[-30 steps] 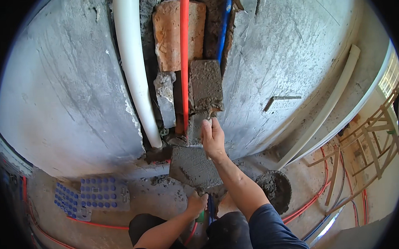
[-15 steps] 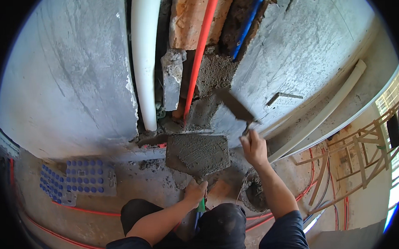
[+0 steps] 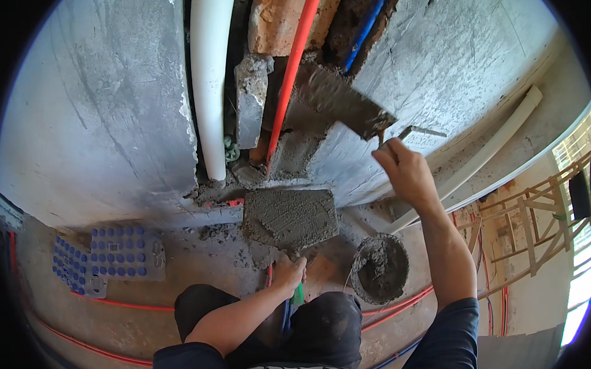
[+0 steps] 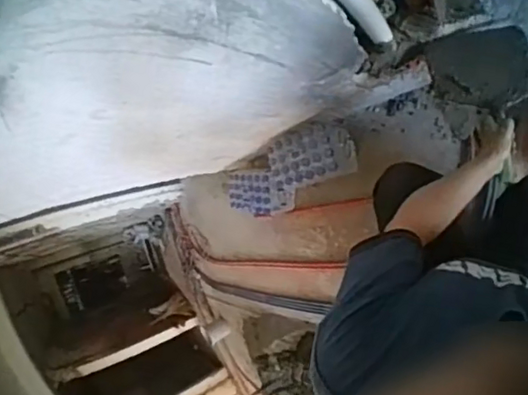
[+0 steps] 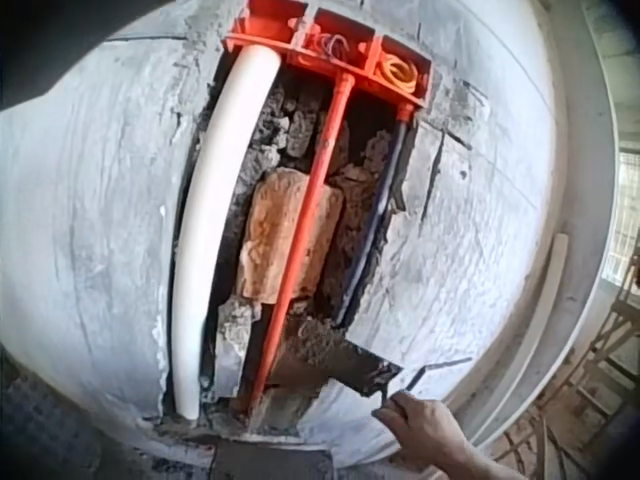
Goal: Applying mortar to fill and level a gap in the floor around plumbing pipes.
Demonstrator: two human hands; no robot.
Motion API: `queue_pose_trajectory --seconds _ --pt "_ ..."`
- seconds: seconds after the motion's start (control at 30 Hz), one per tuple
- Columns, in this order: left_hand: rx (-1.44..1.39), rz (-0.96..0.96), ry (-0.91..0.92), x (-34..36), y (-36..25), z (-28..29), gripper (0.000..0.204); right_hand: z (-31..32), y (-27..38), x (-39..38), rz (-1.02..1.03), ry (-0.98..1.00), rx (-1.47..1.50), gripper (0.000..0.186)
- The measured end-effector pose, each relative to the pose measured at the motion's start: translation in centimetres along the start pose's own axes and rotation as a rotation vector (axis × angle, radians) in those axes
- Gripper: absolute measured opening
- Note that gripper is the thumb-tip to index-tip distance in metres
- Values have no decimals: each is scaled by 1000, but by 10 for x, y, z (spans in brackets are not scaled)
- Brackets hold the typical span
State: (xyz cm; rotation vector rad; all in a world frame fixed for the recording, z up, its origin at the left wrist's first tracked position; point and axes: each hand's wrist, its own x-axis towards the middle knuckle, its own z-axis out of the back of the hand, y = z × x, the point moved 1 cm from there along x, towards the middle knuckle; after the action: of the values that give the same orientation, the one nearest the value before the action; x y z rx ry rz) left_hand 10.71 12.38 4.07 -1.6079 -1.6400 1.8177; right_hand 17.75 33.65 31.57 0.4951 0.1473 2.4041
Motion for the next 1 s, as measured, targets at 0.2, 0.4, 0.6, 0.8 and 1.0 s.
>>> queue_pose_trajectory --seconds 0.2,0.4,0.6,0.8,1.0 --pt "7 25 0 4 2 0 32 13 2 -9 -286 -119 440 24" --pt "-13 24 -5 5 5 -3 32 -47 -27 -61 -258 -39 282 23" --pt "-60 -12 -15 10 15 2 32 -86 -41 -100 -249 194 261 27" --pt "-15 8 -8 13 21 -1 31 -85 -56 -112 -172 216 165 23" --pt "57 21 12 12 41 1 31 -79 -68 -115 -80 259 38 29"
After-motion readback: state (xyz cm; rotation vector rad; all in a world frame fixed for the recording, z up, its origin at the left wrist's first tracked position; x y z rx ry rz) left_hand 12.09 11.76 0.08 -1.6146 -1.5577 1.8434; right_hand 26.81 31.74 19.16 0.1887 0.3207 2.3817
